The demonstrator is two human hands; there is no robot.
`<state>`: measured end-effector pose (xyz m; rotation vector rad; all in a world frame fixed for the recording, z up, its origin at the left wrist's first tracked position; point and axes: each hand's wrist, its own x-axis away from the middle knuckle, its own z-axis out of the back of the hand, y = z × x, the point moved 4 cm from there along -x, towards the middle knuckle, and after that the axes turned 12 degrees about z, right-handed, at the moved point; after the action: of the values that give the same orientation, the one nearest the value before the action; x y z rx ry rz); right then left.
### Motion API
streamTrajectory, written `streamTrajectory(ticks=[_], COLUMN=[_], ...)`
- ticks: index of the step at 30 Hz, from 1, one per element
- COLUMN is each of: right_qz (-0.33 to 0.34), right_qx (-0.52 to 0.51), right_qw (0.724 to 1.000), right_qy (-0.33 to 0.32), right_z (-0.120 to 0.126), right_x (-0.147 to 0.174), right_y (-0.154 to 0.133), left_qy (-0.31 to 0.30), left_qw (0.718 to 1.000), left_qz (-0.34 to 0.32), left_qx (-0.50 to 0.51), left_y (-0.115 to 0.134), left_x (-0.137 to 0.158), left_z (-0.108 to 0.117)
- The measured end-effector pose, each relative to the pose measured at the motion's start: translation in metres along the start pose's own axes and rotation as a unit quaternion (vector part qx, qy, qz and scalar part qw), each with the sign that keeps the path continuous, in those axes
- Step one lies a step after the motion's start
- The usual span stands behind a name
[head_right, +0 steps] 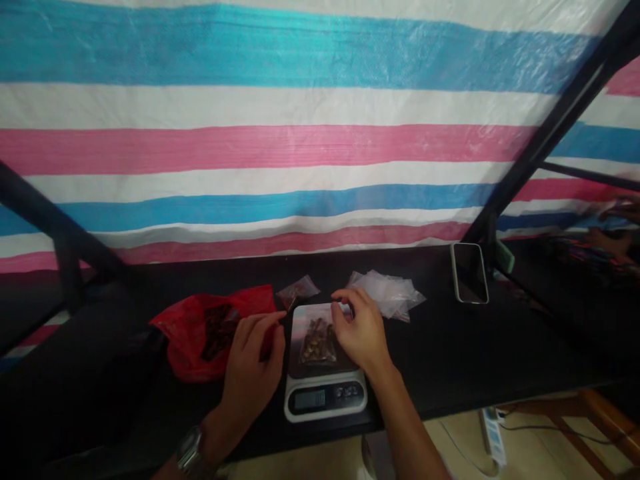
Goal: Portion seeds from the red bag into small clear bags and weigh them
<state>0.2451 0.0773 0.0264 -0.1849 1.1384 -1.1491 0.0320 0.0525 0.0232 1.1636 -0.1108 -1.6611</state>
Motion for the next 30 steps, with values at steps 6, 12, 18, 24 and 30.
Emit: streamTrajectory(ticks=[6,12,18,24,30], right_qz=[-0.070,-0.148,-0.227,-0.245,-0.252], right_qx=[0.029,0.095,0.039,0.014,-0.007], right_qw=[0.995,0.984,0.973,0.969,0.968], right_qy=[0.061,0.013,-0.020,-0.005,0.015], right_z=[0.011,0.007,0.008,0.008,0.009], right_x=[-0.016,-0.022,-0.007,-0.003,-0.007], right_y=[0.018,0.033,0.048,0.053,0.051], left_qy=[-0.015,-0.063,-0.116,-0.145,-0.182], left_qw=[0.996,0.997,0.979,0.978,0.978], left_qz=[-0.087,-0.018,-0.011,-0.069,0.004], left_qx=[-0.009,-0.037,-0.164,-0.136,-0.102], left_y=[0.017,0.025,0.029,0.013,0.010], left_x=[0.006,0.017,0.056,0.064,0.042], left_z=[0.010,0.018,0.011,-0.007,-0.014])
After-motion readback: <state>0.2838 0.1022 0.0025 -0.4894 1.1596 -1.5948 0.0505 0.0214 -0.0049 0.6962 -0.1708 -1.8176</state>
